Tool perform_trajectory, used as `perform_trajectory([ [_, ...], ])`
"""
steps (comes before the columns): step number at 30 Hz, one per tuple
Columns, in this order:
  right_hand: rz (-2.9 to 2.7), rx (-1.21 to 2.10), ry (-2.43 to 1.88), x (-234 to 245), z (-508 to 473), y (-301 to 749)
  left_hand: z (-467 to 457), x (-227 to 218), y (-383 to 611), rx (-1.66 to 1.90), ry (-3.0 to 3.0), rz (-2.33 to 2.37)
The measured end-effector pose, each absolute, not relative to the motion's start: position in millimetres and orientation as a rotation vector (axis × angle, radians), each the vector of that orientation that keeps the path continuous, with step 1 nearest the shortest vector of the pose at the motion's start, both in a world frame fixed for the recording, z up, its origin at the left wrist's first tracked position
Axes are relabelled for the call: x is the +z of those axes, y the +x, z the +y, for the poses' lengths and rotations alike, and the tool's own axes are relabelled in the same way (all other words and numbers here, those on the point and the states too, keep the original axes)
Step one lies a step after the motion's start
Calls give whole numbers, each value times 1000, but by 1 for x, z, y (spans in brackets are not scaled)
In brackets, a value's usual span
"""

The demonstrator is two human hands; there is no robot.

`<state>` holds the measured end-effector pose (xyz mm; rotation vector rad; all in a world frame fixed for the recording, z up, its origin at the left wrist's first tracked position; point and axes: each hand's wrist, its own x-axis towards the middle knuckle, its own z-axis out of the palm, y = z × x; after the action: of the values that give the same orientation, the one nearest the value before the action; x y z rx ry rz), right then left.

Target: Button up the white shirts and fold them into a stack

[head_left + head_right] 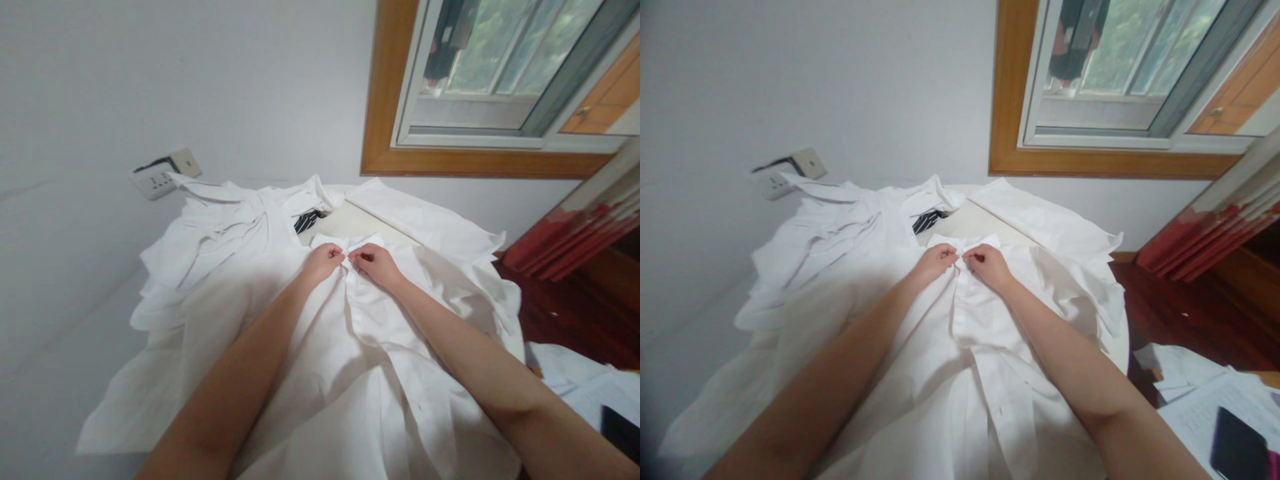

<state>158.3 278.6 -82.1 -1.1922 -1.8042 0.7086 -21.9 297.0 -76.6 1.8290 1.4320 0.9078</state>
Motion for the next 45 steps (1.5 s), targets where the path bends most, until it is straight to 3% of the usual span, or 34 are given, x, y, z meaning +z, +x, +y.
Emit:
perform_trajectory([
  [6, -1759, 753, -1226, -86, 280, 157, 298, -76, -22, 890, 1833, 1436],
  [19, -2013, 409, -1247, -82, 278, 159, 283, -74, -15, 978, 2214, 1574],
  [36, -1808, 728, -1285, -84, 281, 156, 293, -75, -21, 952, 2095, 1454],
  [45, -1914, 544, -1363, -82, 279, 154, 290, -79, -23, 1010, 2246, 1416],
])
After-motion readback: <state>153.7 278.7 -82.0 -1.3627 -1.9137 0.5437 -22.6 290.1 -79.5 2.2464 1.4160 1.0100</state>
